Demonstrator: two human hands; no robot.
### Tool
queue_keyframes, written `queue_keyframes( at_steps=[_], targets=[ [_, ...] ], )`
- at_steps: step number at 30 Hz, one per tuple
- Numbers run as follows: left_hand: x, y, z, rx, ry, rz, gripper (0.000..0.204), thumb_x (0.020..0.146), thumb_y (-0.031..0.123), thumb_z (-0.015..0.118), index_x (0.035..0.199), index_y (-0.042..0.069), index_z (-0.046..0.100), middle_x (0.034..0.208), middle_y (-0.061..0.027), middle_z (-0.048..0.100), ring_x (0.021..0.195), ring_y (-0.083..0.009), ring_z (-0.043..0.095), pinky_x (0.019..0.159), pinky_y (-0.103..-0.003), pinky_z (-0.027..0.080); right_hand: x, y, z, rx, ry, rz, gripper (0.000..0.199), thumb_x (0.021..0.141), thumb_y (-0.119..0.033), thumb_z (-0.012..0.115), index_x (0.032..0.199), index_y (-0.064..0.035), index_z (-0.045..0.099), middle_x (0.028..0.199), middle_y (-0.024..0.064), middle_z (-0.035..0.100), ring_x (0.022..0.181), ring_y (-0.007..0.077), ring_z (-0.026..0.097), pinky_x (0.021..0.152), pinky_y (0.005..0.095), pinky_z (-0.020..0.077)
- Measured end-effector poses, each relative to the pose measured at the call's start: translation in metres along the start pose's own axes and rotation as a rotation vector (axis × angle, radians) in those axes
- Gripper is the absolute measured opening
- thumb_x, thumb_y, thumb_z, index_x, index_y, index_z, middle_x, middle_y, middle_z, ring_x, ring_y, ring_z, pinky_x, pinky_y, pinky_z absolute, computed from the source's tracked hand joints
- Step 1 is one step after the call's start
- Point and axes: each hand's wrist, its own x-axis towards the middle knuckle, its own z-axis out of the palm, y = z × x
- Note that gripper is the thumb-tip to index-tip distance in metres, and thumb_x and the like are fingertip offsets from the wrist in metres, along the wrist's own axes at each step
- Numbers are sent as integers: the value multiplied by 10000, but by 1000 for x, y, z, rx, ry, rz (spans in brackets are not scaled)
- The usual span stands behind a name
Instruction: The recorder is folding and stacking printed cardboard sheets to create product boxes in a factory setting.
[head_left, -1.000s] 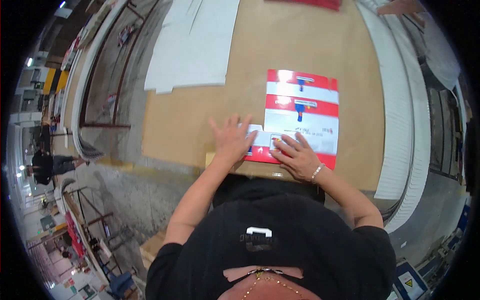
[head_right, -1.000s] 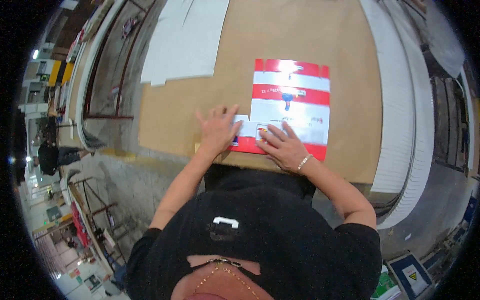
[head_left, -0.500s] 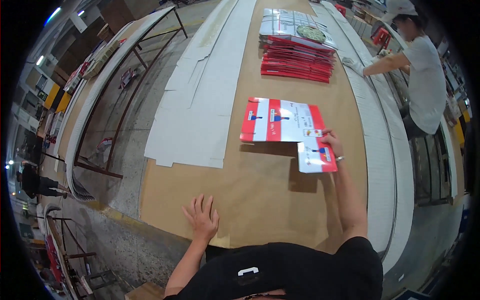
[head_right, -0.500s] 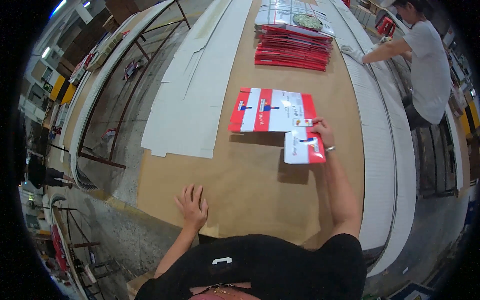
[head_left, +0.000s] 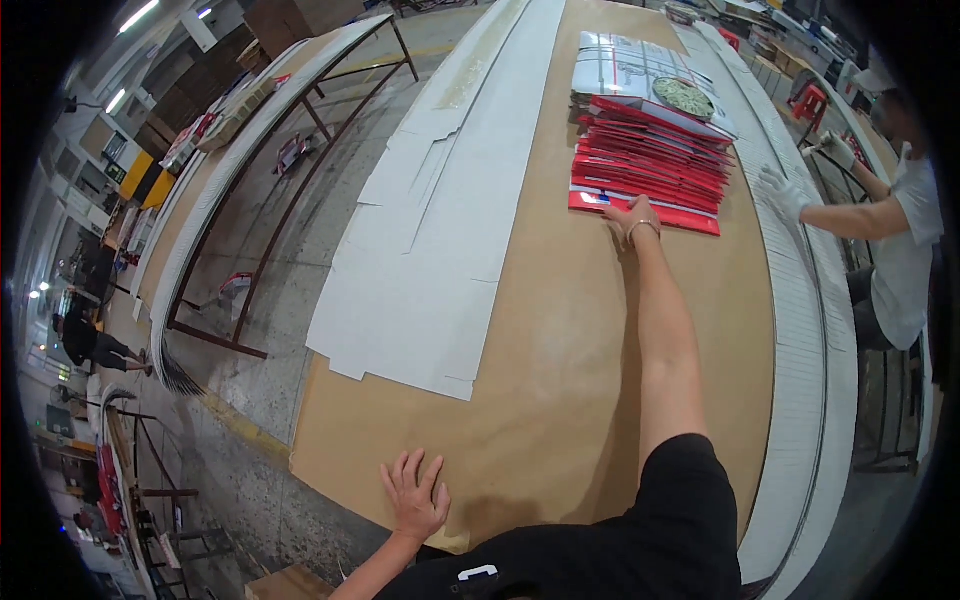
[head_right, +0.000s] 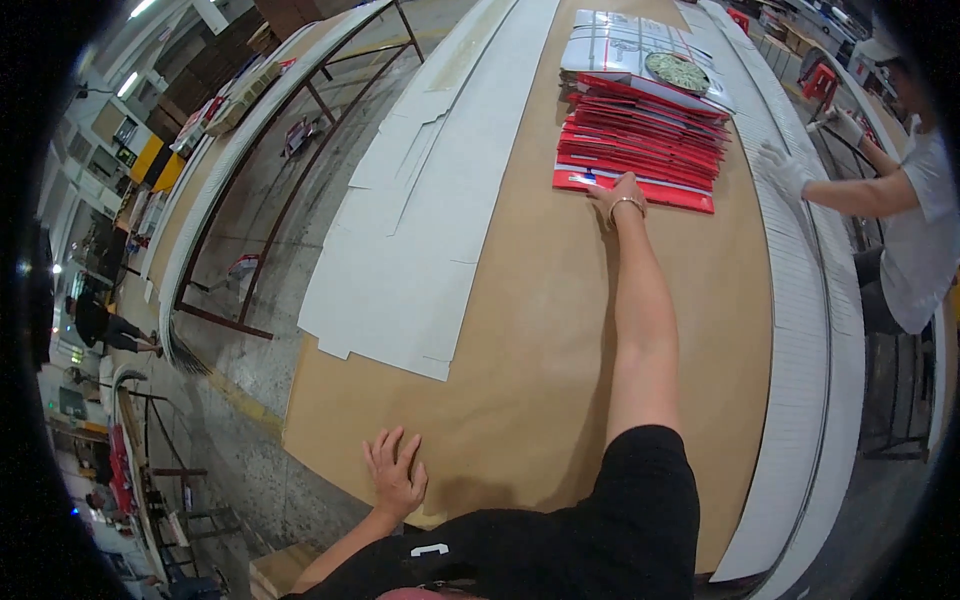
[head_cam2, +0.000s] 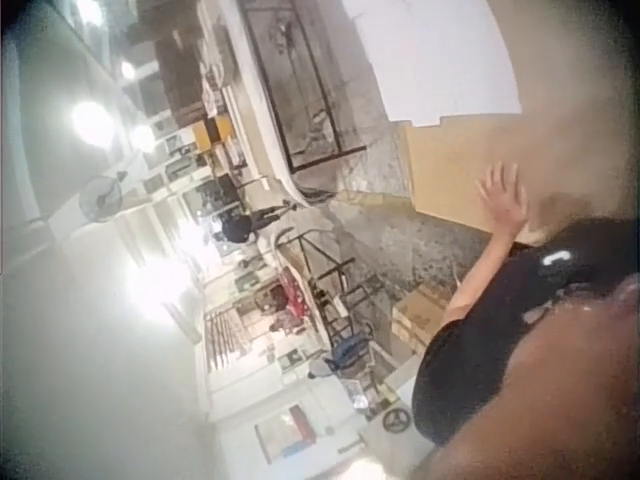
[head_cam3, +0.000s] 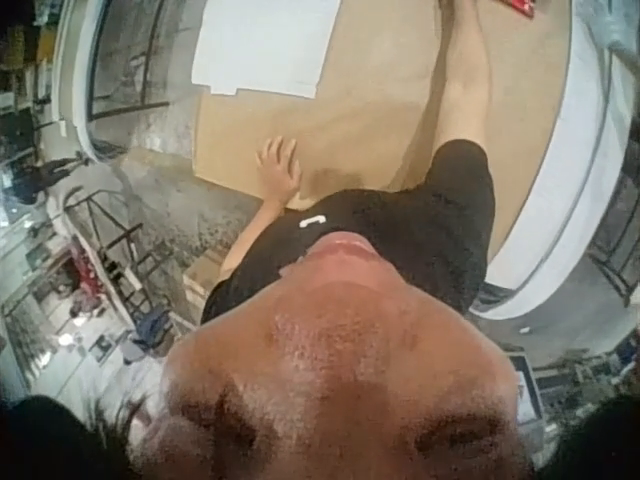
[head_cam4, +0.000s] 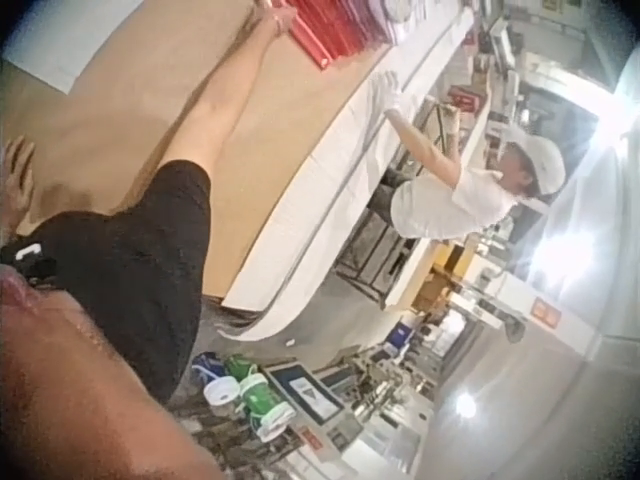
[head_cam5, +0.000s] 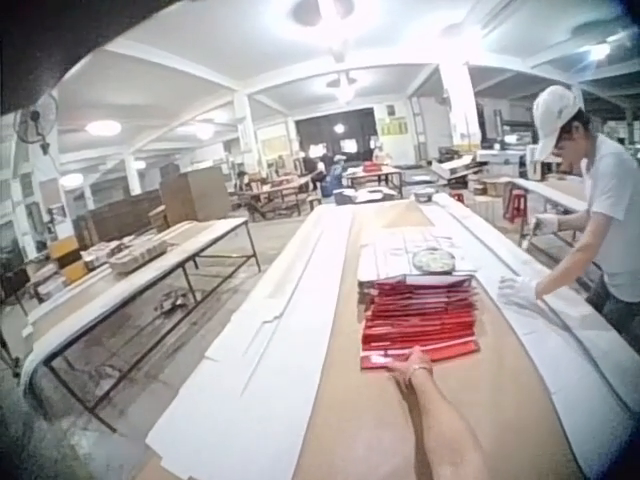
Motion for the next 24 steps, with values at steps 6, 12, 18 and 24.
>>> queue_keyframes(
  at_steps=[6, 12, 18, 24],
  targets=[
    [1, -8, 2, -27, 2, -26, 576, 800, 252, 665, 1362, 211, 543, 1444, -112, 416, 1374, -362, 321, 1130, -643, 133, -1, 9, 27, -269, 281, -178, 489, 886, -287, 543, 1356, -154, 554, 1251, 223, 601, 1202, 388, 550, 1012, 492, 445],
    [0, -9, 28, -72, 105, -37, 586, 882, 273, 616, 1440, 253, 438, 1482, -102, 370, 1420, -345, 274, 1140, -652, 112, 28, 85, 31, -150, 349, -533, 627, 840, -182, 603, 1419, -4, 443, 1395, 234, 517, 1281, 377, 498, 1100, 436, 377],
    [-10, -9, 33, -112, 97, 8, 544, 896, 301, 587, 1420, 239, 455, 1488, -107, 355, 1428, -345, 259, 1151, -652, 82, -31, 102, 63, -440, 95, -583, 568, 974, -388, 504, 1453, -87, 449, 1510, 204, 395, 1385, 380, 374, 1149, 467, 293],
    [-6, -6, 31, -122, 105, 34, 530, 898, 312, 582, 1409, 229, 467, 1480, -109, 360, 1419, -348, 272, 1151, -652, 91, -264, 81, 49, -194, 34, -810, 512, 922, -243, 576, 1345, 41, 529, 1409, 288, 478, 1334, 420, 429, 1128, 483, 324]
  ],
)
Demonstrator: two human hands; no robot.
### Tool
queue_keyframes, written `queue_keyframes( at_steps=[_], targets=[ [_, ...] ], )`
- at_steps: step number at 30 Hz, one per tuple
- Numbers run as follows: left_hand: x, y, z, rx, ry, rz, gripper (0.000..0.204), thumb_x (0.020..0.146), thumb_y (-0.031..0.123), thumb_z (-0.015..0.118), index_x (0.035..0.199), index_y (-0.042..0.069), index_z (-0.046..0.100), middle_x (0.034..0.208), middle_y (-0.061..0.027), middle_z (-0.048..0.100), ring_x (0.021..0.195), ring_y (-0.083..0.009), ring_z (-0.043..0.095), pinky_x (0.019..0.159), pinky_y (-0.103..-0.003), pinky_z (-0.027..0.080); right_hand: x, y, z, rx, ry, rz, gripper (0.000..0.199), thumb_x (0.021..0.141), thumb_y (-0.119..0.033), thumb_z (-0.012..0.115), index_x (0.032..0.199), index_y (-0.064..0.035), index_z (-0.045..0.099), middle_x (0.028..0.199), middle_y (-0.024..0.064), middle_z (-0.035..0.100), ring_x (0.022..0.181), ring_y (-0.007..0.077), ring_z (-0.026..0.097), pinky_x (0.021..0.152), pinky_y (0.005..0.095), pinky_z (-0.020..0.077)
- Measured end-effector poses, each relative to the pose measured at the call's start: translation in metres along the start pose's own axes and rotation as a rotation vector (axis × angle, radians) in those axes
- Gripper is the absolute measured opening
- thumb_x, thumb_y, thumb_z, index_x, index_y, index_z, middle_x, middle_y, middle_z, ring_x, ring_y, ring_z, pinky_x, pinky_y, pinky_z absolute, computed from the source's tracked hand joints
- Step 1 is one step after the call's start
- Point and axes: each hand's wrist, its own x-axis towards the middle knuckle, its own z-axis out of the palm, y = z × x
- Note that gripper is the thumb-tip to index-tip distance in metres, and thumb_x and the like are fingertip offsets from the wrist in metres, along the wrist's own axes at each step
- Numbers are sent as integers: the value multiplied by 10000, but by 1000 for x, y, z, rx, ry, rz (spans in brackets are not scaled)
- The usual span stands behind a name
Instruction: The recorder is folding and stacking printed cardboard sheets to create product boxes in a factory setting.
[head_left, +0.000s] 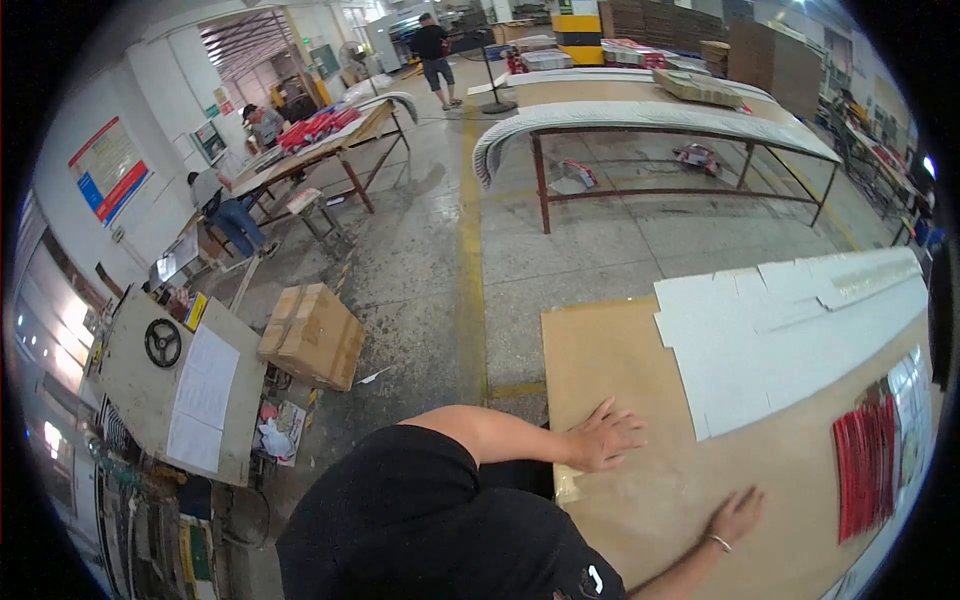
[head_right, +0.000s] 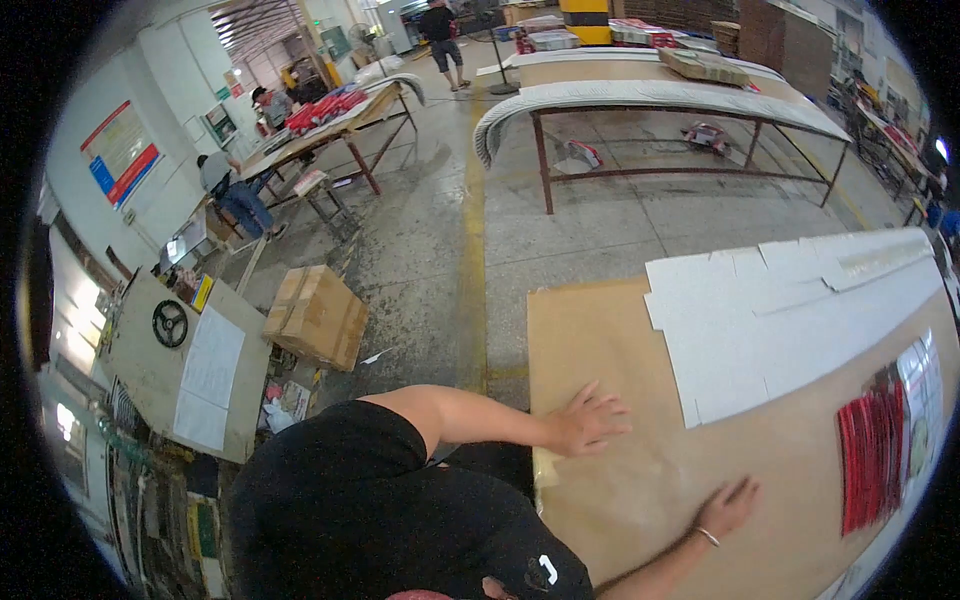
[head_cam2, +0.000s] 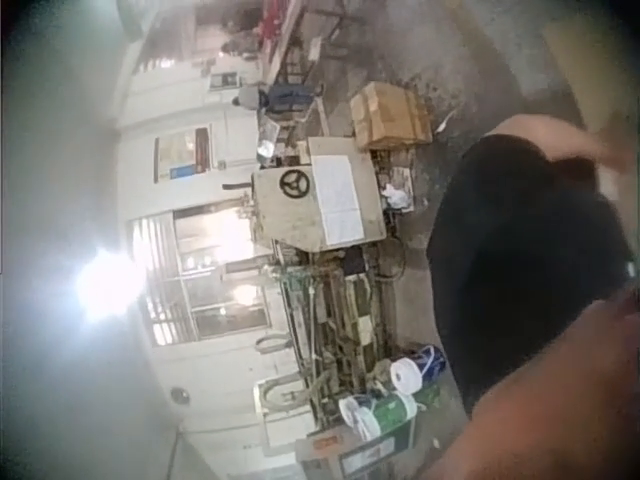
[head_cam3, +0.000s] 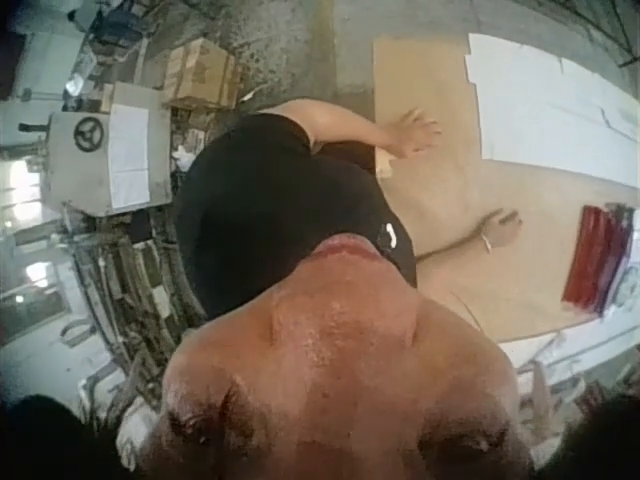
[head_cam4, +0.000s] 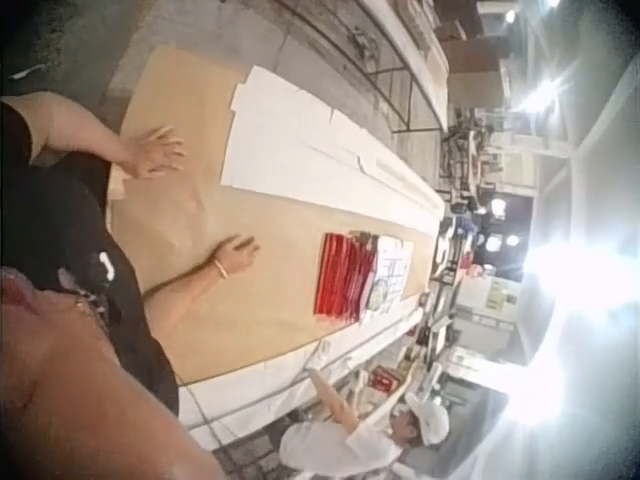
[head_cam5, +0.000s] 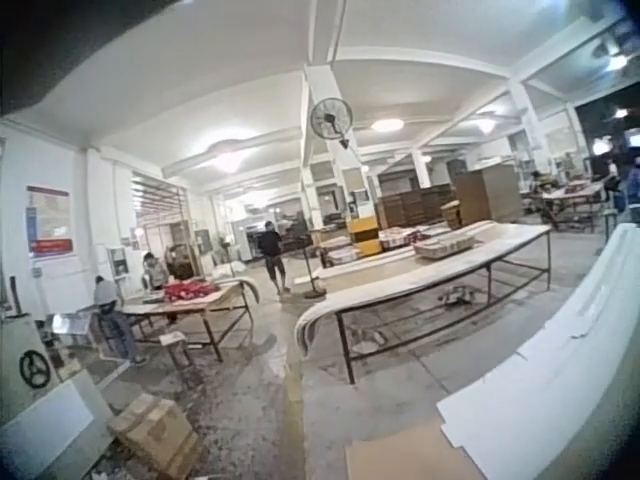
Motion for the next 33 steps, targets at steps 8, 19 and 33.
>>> queue_keyframes(
  at_steps=[8, 19, 33],
  targets=[
    [2, -8, 13, 101, 62, -6, 523, 891, 304, 585, 1402, 240, 490, 1469, -101, 400, 1402, -330, 321, 1138, -642, 152, -112, -126, -21, 342, 9, -174, 360, 854, -150, 622, 1194, -35, 639, 1347, 240, 527, 1296, 393, 452, 1089, 490, 336],
    [3, -2, 0, 113, 91, 14, 481, 891, 271, 554, 1367, 213, 510, 1413, -121, 440, 1389, -352, 338, 1126, -645, 182, -102, -119, -10, 567, -7, -119, 245, 841, -152, 653, 1070, -80, 699, 1216, 132, 623, 1158, 313, 565, 1010, 447, 398],
    [8, -9, -10, -638, 464, -318, 250, 876, 210, 604, 1054, 61, 698, 975, -116, 698, 872, -239, 667, 813, -308, 531, -101, -110, -10, 533, 60, -217, 200, 845, -90, 627, 1024, -38, 698, 1145, 183, 644, 1082, 346, 604, 951, 431, 471]
  ],
)
